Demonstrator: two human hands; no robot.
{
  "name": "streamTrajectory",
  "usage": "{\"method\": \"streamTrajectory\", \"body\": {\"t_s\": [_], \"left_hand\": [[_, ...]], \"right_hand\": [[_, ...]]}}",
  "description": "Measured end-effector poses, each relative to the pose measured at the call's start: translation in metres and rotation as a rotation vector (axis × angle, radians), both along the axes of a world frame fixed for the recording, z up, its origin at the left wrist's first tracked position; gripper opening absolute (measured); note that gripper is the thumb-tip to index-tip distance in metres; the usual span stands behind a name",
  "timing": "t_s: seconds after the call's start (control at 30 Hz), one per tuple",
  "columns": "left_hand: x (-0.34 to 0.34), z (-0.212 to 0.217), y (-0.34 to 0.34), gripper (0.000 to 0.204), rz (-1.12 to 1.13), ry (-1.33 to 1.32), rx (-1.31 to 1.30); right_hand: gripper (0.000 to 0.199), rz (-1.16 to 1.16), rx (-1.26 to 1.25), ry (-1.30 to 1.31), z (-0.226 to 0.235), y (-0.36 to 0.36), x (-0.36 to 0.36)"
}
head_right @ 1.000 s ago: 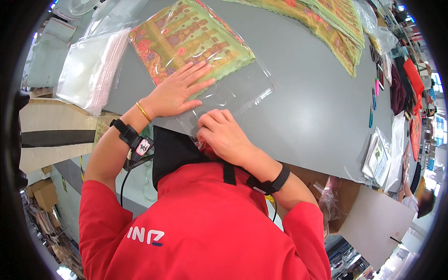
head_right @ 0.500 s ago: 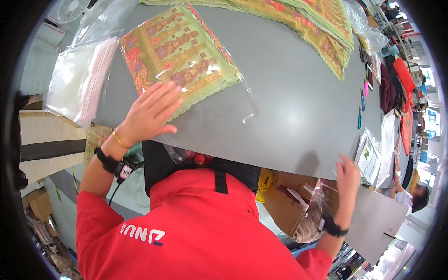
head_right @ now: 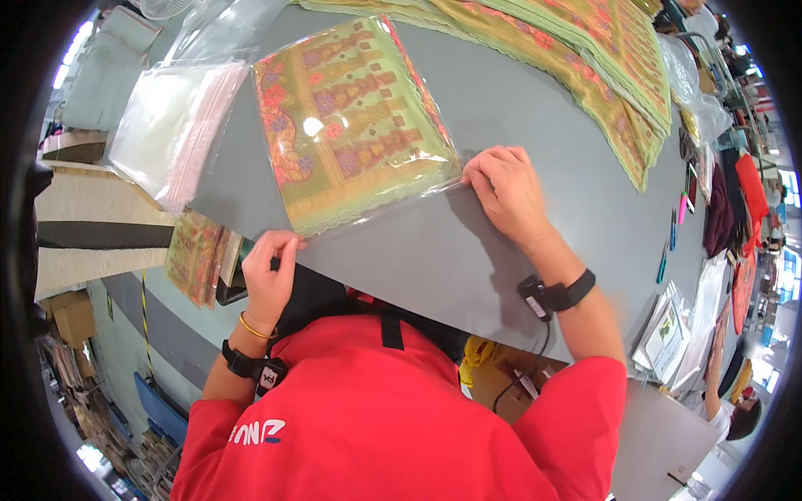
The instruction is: The person folds patterned fabric pieces and places them into clear plastic bags on a table. They smooth the fabric inside the bags and seal them, then set the packaged items aside. The process repeats with additional fabric pieces.
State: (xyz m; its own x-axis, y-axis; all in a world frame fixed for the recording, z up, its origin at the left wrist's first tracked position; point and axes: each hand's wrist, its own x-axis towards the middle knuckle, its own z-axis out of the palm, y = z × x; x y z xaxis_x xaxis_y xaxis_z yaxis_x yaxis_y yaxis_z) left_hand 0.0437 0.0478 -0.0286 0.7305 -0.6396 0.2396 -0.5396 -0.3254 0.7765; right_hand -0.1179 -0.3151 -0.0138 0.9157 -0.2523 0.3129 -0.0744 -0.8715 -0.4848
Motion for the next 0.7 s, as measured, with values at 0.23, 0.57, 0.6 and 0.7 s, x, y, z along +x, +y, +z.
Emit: {"method": "streamTrajectory", "body": {"t_s": [0.23, 0.57, 0.6, 0.7], "left_hand": [[0.017, 0.002, -0.021, 0.021, 0.258, 0.473, 0.134], [0.049, 0.003, 0.010, 0.038, 0.372, -0.355, 0.210], [0.061, -0.004, 0.029, 0.036, 0.504, -0.410, 0.169], [0.041, -0.019, 0.070, 0.030, 0.713, 0.186, -0.002]], "right_hand": [[0.012, -0.179, -0.207, 0.001, -0.008, 0.020, 0.020], [0.066, 0.222, -0.340, 0.304, 0.028, 0.089, 0.044], [0.064, 0.282, -0.262, 0.385, 0.026, 0.088, 0.048], [0.060, 0.145, -0.004, 0.298, 0.017, 0.038, 0.061]]}}
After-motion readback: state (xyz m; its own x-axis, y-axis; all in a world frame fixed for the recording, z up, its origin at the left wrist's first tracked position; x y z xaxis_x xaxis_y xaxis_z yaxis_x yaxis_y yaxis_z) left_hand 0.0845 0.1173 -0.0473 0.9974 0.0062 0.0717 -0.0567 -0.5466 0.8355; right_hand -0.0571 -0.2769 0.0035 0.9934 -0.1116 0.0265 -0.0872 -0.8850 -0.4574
